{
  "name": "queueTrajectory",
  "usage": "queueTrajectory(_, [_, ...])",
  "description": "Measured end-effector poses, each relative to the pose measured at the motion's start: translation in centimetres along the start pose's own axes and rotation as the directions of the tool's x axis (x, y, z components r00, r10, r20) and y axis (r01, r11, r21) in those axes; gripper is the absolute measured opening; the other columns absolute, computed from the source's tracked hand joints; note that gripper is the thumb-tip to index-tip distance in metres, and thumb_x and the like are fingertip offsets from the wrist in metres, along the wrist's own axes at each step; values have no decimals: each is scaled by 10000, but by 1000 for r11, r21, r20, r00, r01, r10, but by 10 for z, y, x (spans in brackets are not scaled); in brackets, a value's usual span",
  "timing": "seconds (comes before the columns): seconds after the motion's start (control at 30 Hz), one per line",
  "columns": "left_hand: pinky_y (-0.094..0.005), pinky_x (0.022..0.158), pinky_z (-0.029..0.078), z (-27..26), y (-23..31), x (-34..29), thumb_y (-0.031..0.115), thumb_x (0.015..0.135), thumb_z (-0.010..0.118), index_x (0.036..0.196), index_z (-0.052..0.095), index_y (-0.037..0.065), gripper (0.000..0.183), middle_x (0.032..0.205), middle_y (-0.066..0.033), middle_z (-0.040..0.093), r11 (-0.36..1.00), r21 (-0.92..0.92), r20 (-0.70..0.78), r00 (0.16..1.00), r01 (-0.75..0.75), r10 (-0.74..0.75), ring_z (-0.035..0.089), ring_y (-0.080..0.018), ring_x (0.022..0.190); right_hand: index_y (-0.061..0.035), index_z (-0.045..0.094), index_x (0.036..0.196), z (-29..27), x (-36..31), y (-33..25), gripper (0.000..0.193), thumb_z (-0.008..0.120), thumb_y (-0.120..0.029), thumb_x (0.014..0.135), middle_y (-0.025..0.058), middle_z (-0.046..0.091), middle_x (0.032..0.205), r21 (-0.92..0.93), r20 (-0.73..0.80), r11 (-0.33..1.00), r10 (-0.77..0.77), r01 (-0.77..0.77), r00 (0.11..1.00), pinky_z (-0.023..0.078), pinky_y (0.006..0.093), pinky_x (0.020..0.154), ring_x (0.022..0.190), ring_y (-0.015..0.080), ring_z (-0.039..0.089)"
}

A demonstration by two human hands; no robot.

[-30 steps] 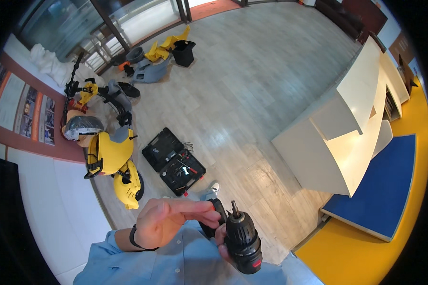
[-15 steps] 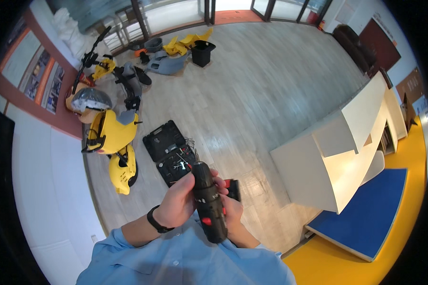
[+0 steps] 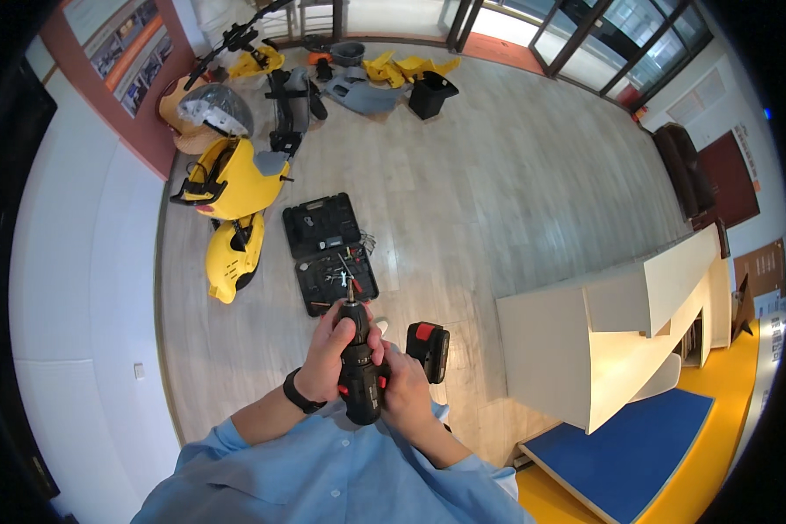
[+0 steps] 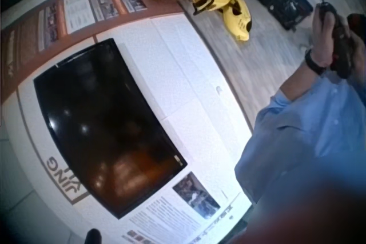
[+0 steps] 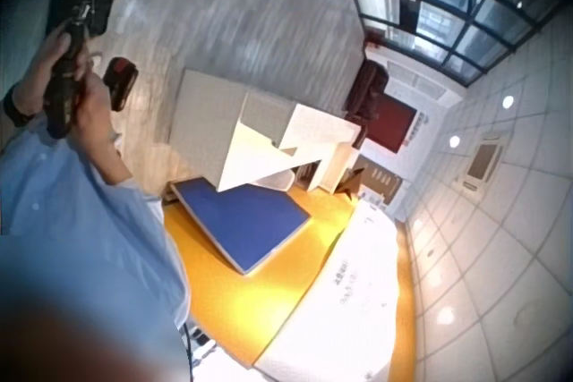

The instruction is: Assembling the body panels and internal components of a yellow electric scooter using a power drill.

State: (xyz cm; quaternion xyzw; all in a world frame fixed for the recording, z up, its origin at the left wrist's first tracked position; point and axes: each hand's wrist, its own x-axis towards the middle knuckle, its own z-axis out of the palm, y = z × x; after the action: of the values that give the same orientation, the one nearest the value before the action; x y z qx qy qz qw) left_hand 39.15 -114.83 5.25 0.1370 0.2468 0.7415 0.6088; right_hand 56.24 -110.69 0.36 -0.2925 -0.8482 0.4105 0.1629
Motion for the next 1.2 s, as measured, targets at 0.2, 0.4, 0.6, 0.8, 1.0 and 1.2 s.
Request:
queueTrajectory(0.2, [-362,833,515,-15,10,-14,264,926,686,1186,421,92,410,852,-79,590,990,105,-48,995,96,-91,612,-193,748,7,472,1221,-27,12,-49,526,692,-58,747,236,575,1153,31,42,999,-39,38,998,479,455,812,996,403,582])
queueTrajectory(0.4, [-387,674,520,-15,-4,-18,83,769,743,1267,380,60,616,843,-139,678,420,903,24,986,-92,165,688,-338,800,-33,566,1023,-59,59,-82,387,726,-303,799,138,622,717,-14,-32,988,152,-152,988,515,374,619,676,315,656])
queueTrajectory(0.6, [-327,855,513,-20,-2,14,64,723,792,1294,399,56,694,1053,-124,667,401,913,37,993,-78,109,671,-225,985,-50,549,848,-42,94,-39,439,834,-366,739,123,634,660,140,26,977,156,-158,987,495,315,513,569,213,671])
queueTrajectory(0.8, [-311,930,489,-17,-2,52,71,720,802,1323,435,58,706,1142,-66,574,558,824,134,991,-101,-19,591,-157,1096,-40,539,767,-58,122,2,422,892,-249,669,40,630,655,345,2,934,-100,93,995,481,228,517,568,84,612])
queueTrajectory(1.0, [-296,925,482,2,-14,99,62,731,783,1305,460,52,659,1078,-60,613,497,867,24,1000,-25,8,595,-135,1073,-46,549,753,-92,158,35,412,884,-272,672,50,631,628,347,-10,910,-237,226,971,500,244,511,541,118,626])
queueTrajectory(1.2, [-344,883,493,-6,-30,131,99,748,765,1169,575,62,464,1040,-91,663,178,962,156,951,-208,269,651,-206,1033,-49,556,743,-106,179,26,371,862,-252,694,68,616,606,30,-182,956,-283,293,942,496,266,497,507,177,627])
